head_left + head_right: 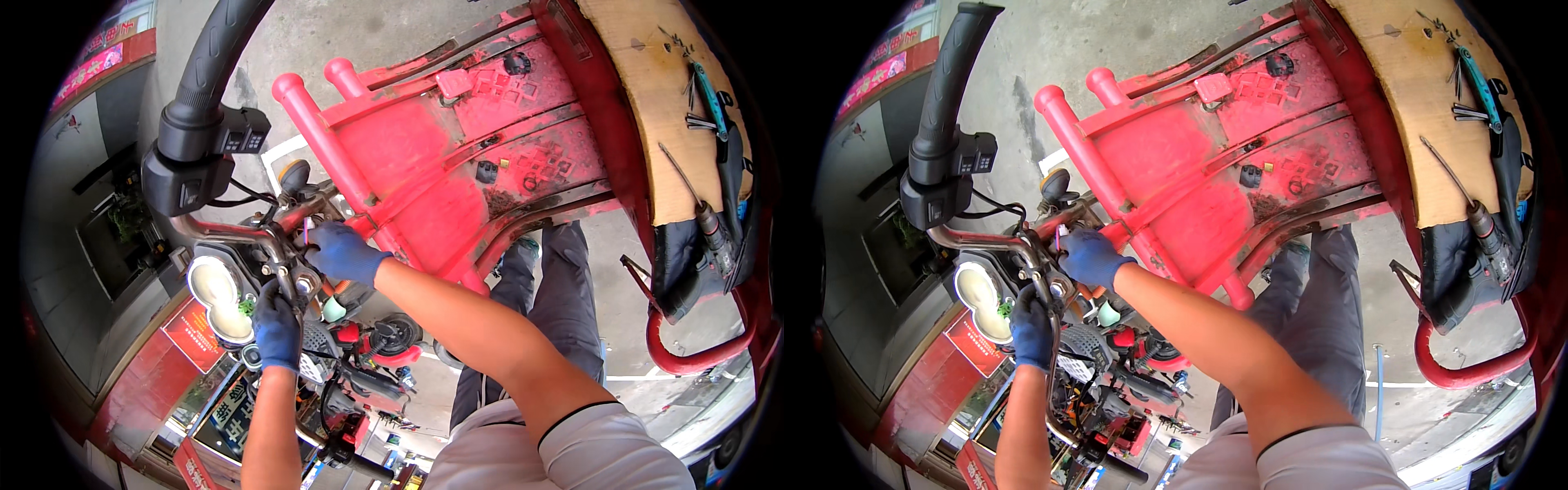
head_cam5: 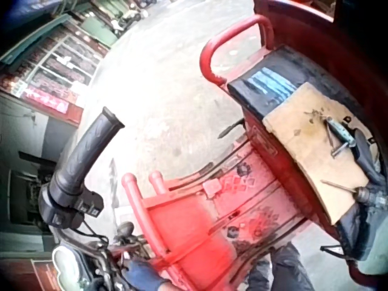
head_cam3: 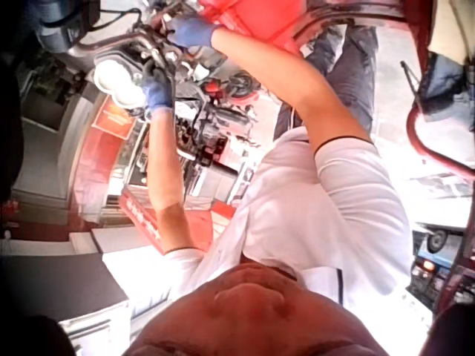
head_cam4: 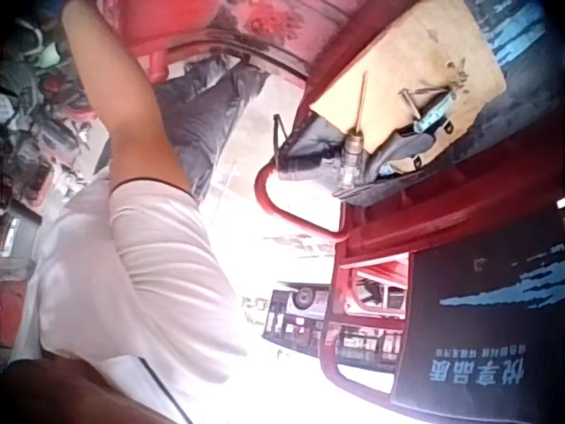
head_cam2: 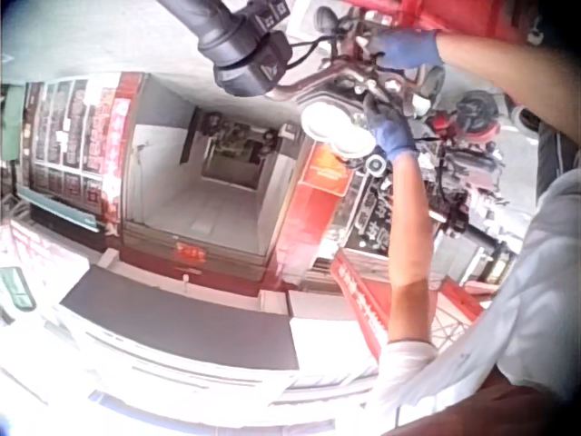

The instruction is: The person repairs the handlebars of a red three-wheeled electric vehicle. They use a cordless drill to remove and install screws on the handlebar grips and controls, and manually adjust the position of the handlebars and wires.

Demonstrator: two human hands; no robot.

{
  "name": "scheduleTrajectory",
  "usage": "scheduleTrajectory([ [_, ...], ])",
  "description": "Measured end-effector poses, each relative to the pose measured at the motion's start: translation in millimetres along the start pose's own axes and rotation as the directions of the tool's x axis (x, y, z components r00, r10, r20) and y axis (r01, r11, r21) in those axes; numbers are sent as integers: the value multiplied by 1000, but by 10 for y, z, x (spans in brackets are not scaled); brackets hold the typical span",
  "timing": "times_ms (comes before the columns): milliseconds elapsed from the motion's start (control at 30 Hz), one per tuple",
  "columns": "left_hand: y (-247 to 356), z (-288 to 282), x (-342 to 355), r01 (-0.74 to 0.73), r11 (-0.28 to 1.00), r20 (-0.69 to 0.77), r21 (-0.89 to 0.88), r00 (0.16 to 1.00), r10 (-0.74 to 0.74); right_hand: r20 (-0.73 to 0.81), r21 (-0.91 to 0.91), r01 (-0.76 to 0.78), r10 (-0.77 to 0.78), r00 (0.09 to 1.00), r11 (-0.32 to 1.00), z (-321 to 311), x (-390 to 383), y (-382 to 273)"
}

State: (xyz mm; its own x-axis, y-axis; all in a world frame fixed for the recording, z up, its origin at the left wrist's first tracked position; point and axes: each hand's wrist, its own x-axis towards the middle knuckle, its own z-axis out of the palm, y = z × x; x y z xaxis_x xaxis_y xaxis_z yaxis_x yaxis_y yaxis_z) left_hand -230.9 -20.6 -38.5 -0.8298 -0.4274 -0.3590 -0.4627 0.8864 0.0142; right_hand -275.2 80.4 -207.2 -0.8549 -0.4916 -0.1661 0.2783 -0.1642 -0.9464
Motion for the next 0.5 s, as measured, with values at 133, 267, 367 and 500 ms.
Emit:
scheduleTrajectory([
  [133, -126, 184, -3, 172, 981, -87, -90, 980, -180, 132, -101, -147, 160, 978, 984, -47, 239, -27],
  [267, -62, 354, 76, 359, 877, -47, -319, 918, -393, 264, -60, -98, 110, 958, 993, -134, 218, -34],
  [367, -30, 242, 94, 460, 758, 105, -462, 877, -468, 351, -101, -110, 139, 926, 989, -152, 259, -135],
  [500, -292, 340, 132, 454, 811, 50, -368, 881, -471, 442, -150, -42, 105, 891, 988, -68, 406, -102],
])
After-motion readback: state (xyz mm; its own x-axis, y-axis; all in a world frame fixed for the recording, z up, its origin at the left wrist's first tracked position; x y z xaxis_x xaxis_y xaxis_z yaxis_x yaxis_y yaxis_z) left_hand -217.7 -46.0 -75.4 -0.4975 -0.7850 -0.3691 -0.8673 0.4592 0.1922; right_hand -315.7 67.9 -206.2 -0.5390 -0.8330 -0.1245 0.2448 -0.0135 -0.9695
